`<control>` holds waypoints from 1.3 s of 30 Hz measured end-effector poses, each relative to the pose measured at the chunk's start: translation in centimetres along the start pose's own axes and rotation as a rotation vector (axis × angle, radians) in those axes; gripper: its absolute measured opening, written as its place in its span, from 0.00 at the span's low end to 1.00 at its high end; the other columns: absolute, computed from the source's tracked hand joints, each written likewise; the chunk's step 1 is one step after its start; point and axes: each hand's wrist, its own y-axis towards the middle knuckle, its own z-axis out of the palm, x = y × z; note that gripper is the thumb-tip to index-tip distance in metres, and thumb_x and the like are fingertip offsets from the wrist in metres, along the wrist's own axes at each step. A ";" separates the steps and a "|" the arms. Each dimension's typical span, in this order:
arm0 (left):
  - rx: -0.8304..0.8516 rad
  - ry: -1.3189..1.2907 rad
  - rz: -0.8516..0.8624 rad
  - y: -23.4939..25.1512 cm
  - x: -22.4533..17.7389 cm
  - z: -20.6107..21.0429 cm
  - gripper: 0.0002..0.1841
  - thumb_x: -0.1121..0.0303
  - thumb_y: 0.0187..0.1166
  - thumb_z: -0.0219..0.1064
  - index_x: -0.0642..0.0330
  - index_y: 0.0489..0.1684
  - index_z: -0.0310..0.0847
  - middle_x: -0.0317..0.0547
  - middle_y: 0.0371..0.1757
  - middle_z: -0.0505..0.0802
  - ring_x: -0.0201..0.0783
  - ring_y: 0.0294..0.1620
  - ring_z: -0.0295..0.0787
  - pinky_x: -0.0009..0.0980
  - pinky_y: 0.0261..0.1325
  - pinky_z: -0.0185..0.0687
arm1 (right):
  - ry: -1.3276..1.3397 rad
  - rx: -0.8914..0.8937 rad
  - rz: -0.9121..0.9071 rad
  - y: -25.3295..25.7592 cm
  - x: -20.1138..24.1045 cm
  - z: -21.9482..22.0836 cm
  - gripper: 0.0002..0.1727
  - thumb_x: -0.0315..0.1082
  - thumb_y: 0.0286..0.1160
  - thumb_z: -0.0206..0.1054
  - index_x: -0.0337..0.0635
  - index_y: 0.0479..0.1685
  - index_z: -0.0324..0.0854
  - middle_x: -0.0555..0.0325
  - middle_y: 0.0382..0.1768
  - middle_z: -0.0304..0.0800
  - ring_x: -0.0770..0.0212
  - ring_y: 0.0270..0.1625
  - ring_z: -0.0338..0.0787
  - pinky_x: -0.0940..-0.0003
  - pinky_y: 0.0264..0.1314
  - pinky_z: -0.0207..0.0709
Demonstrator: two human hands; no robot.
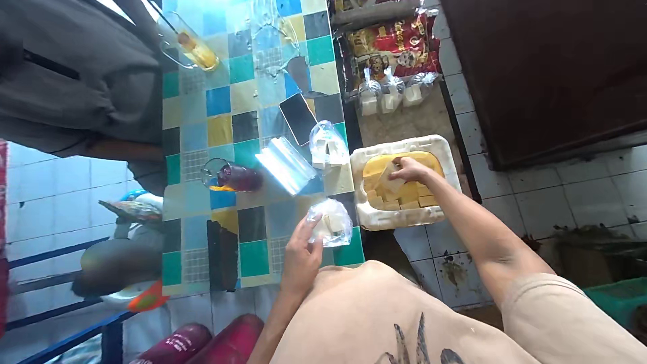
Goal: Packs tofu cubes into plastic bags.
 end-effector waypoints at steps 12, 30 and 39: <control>-0.079 0.010 -0.096 -0.6 -0.9 0.7 0.21 0.77 0.78 0.61 0.62 0.71 0.83 0.65 0.76 0.79 0.26 0.39 0.89 0.19 0.40 0.84 | -0.488 0.369 -0.184 7.4 2.4 5.3 0.31 0.30 0.68 0.80 0.29 0.73 0.78 0.29 0.67 0.83 0.31 0.74 0.81 0.31 0.78 0.67; -0.035 -0.053 -0.051 -0.4 0.0 -0.4 0.18 0.73 0.78 0.64 0.65 0.64 0.87 0.66 0.83 0.72 0.20 0.42 0.87 0.15 0.40 0.82 | -0.239 -0.097 0.080 3.1 -5.7 2.7 0.38 0.31 0.61 0.86 0.28 0.73 0.75 0.22 0.72 0.74 0.24 0.75 0.76 0.29 0.74 0.71; 0.007 -0.063 0.005 -1.3 0.4 -3.8 0.18 0.60 0.79 0.66 0.61 0.59 0.91 0.65 0.84 0.69 0.21 0.44 0.90 0.18 0.42 0.88 | -0.029 -0.002 0.076 4.5 -7.2 2.7 0.31 0.31 0.70 0.80 0.30 0.72 0.77 0.33 0.57 0.89 0.36 0.61 0.88 0.35 0.70 0.76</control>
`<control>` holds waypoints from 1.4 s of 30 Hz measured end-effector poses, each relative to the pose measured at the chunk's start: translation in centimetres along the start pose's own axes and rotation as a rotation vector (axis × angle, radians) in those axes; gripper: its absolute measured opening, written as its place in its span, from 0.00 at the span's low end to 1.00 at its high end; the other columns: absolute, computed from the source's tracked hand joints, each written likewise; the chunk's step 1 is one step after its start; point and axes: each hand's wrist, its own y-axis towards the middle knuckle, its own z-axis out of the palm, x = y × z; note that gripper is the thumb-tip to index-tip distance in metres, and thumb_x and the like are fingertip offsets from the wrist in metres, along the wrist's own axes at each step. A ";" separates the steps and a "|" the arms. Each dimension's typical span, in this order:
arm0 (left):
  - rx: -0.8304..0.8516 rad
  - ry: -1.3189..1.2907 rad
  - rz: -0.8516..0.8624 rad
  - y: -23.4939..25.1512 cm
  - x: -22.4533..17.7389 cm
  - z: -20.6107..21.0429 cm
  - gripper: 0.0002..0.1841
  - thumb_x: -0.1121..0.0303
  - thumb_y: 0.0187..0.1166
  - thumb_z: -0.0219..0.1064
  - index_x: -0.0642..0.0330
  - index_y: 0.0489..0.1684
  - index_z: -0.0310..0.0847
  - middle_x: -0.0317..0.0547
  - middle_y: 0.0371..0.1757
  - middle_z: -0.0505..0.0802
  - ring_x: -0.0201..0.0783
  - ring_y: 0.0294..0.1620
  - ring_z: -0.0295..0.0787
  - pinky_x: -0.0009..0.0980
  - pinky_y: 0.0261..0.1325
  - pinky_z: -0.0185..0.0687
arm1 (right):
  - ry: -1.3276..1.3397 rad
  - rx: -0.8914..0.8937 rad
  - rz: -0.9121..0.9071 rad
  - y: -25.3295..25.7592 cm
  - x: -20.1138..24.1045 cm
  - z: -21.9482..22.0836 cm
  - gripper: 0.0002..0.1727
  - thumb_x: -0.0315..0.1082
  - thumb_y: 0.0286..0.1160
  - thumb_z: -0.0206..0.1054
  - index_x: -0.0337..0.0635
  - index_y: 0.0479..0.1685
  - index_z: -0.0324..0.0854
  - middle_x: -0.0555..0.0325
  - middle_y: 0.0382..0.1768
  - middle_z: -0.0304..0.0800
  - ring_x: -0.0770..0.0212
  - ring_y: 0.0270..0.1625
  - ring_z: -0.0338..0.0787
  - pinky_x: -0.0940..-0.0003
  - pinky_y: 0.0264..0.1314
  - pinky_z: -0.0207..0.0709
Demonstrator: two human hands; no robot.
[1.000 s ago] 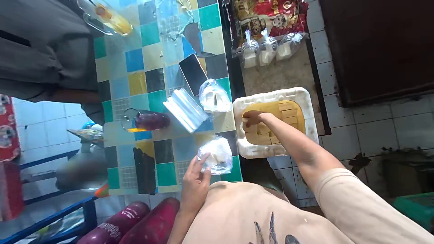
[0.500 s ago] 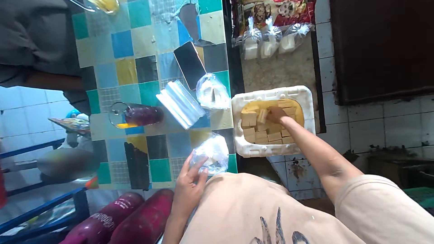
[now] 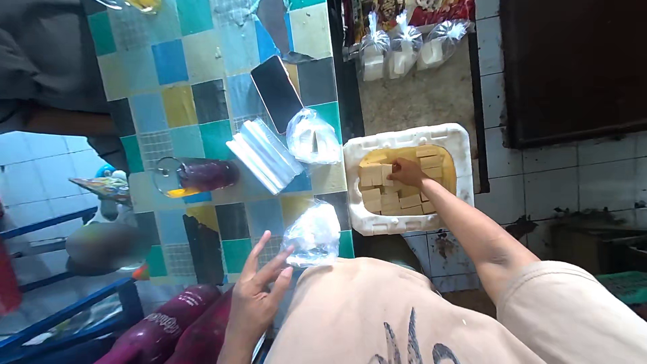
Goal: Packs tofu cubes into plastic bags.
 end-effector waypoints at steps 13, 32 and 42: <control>0.258 0.073 0.039 3.3 -1.4 -1.0 0.17 0.55 0.86 0.63 0.56 0.43 0.94 0.54 0.88 0.70 0.13 0.68 0.79 0.14 0.68 0.76 | 0.144 -0.062 0.158 -0.7 2.4 -2.1 0.21 0.33 0.75 0.76 0.28 0.61 0.84 0.35 0.49 0.90 0.41 0.54 0.88 0.41 0.64 0.77; 0.149 0.133 0.003 3.5 -1.6 1.9 0.08 0.67 0.82 0.67 0.53 0.51 0.90 0.39 0.82 0.79 0.25 0.84 0.68 0.25 0.85 0.66 | 0.110 -0.087 0.162 -0.6 3.6 -1.8 0.23 0.32 0.81 0.71 0.25 0.69 0.77 0.32 0.64 0.86 0.43 0.69 0.87 0.47 0.75 0.75; 0.089 0.097 0.006 2.2 -1.2 2.5 0.09 0.68 0.81 0.67 0.54 0.53 0.91 0.42 0.81 0.79 0.26 0.82 0.71 0.24 0.83 0.69 | -0.055 0.244 0.214 -3.0 3.0 2.8 0.16 0.37 0.77 0.75 0.31 0.50 0.89 0.37 0.47 0.92 0.39 0.53 0.91 0.35 0.61 0.80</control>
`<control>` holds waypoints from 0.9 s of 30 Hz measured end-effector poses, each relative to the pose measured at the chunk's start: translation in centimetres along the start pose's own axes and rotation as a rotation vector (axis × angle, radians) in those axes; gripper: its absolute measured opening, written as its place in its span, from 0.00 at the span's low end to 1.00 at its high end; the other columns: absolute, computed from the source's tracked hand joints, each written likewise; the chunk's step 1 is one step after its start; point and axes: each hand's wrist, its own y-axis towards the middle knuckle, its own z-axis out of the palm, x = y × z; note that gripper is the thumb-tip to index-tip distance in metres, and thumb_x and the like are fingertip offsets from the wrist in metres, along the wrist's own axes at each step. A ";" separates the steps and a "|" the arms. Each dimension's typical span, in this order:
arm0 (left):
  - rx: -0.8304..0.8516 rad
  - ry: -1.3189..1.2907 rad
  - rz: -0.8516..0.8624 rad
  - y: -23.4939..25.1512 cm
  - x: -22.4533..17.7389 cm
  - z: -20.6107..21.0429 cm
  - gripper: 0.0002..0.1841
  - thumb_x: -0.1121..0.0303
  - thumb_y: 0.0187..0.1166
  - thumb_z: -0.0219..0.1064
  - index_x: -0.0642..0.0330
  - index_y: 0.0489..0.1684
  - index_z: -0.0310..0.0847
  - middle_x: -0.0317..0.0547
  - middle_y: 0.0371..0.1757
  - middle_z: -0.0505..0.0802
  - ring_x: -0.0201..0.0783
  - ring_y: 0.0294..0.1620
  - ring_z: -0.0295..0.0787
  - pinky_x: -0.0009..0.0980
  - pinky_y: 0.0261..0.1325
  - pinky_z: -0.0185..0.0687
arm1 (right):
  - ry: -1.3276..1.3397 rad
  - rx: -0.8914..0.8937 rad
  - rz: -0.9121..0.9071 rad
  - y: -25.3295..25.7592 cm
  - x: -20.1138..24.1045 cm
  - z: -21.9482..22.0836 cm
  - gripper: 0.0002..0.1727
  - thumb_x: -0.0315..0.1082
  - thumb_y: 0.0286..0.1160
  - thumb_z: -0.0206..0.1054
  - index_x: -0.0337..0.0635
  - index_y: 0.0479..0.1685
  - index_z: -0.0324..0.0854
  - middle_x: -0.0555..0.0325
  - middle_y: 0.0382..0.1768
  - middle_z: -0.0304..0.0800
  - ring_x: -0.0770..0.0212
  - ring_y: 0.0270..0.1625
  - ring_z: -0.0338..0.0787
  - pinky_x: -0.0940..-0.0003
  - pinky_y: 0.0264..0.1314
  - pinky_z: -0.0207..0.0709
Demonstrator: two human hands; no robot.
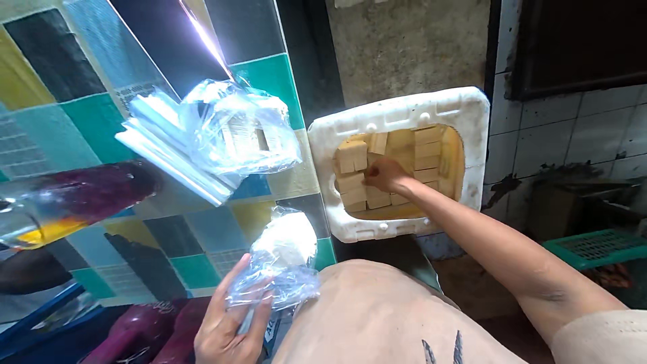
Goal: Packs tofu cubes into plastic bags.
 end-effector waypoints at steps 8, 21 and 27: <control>-0.025 0.014 -0.008 -0.6 -0.1 0.2 0.09 0.68 0.81 0.67 0.54 0.50 0.92 0.46 0.80 0.80 0.27 0.83 0.71 0.24 0.83 0.68 | 0.177 -0.030 -0.029 0.4 -0.6 2.6 0.30 0.37 0.61 0.86 0.29 0.59 0.81 0.38 0.48 0.89 0.43 0.51 0.89 0.41 0.59 0.81; -0.005 0.054 -0.013 -1.8 -0.1 -1.0 0.13 0.66 0.80 0.67 0.56 0.56 0.92 0.57 0.80 0.77 0.24 0.79 0.72 0.18 0.79 0.68 | -0.044 0.196 -0.120 1.4 0.1 2.0 0.21 0.37 0.75 0.76 0.27 0.57 0.82 0.32 0.51 0.87 0.39 0.54 0.87 0.37 0.61 0.76; -0.001 0.061 0.006 -1.9 0.1 -1.4 0.13 0.66 0.80 0.66 0.61 0.55 0.91 0.61 0.80 0.75 0.21 0.74 0.75 0.15 0.74 0.71 | 0.284 0.314 0.161 0.6 0.4 0.5 0.18 0.33 0.86 0.65 0.30 0.66 0.76 0.40 0.53 0.84 0.57 0.44 0.85 0.62 0.52 0.81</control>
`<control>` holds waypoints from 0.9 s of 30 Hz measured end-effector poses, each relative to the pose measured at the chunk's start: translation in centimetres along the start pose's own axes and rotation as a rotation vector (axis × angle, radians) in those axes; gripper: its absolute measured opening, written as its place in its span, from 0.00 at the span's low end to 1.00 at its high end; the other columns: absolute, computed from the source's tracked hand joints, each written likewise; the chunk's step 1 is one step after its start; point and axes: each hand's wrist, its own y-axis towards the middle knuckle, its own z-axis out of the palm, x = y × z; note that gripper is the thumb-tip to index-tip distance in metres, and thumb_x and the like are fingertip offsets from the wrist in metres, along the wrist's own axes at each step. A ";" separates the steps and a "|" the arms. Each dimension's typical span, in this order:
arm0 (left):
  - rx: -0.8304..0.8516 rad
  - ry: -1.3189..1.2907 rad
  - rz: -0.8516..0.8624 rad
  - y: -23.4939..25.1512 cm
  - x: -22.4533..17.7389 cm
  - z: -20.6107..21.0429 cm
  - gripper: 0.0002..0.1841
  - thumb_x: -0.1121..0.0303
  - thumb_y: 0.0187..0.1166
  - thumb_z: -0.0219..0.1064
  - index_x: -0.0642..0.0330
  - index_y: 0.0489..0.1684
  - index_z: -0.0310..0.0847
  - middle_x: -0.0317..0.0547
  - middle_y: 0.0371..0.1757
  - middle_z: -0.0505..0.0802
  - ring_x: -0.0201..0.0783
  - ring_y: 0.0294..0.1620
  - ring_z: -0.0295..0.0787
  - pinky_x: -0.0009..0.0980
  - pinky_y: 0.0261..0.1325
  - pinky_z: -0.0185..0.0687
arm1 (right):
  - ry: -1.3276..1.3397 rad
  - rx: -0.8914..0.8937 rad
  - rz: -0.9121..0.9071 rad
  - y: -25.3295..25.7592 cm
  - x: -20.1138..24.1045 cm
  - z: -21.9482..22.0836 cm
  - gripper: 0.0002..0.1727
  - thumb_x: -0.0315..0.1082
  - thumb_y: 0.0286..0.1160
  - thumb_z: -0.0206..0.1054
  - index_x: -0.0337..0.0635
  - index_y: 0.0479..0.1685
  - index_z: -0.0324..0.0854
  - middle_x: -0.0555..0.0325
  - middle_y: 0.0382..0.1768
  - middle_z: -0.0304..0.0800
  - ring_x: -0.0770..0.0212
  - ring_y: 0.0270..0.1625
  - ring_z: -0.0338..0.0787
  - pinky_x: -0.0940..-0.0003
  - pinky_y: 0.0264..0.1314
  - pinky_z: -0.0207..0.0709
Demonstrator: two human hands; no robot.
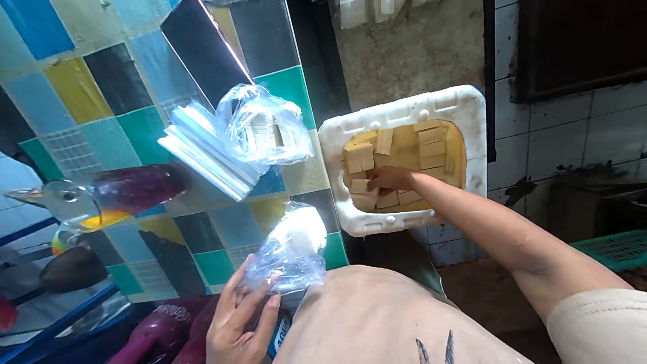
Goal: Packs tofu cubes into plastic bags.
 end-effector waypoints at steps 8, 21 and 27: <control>0.006 -0.003 0.017 0.1 0.3 0.1 0.13 0.65 0.81 0.66 0.56 0.57 0.91 0.55 0.80 0.76 0.22 0.78 0.73 0.17 0.78 0.69 | 0.085 0.034 -0.013 0.1 -0.3 -1.0 0.18 0.31 0.87 0.63 0.31 0.68 0.72 0.44 0.48 0.82 0.60 0.40 0.83 0.66 0.46 0.81; -0.011 -0.017 0.021 0.2 0.3 0.7 0.13 0.66 0.80 0.67 0.54 0.58 0.91 0.54 0.79 0.78 0.24 0.80 0.72 0.20 0.80 0.69 | -0.063 -0.094 -0.171 0.0 -0.6 -1.6 0.23 0.29 0.81 0.70 0.26 0.70 0.74 0.35 0.62 0.83 0.50 0.53 0.89 0.57 0.59 0.84; -0.005 -0.016 0.011 0.2 0.2 0.8 0.13 0.66 0.80 0.67 0.55 0.57 0.91 0.56 0.77 0.78 0.24 0.79 0.72 0.19 0.79 0.69 | -0.176 -0.047 -0.240 0.0 -0.8 -1.4 0.23 0.30 0.82 0.70 0.28 0.71 0.75 0.34 0.62 0.84 0.48 0.54 0.88 0.54 0.62 0.81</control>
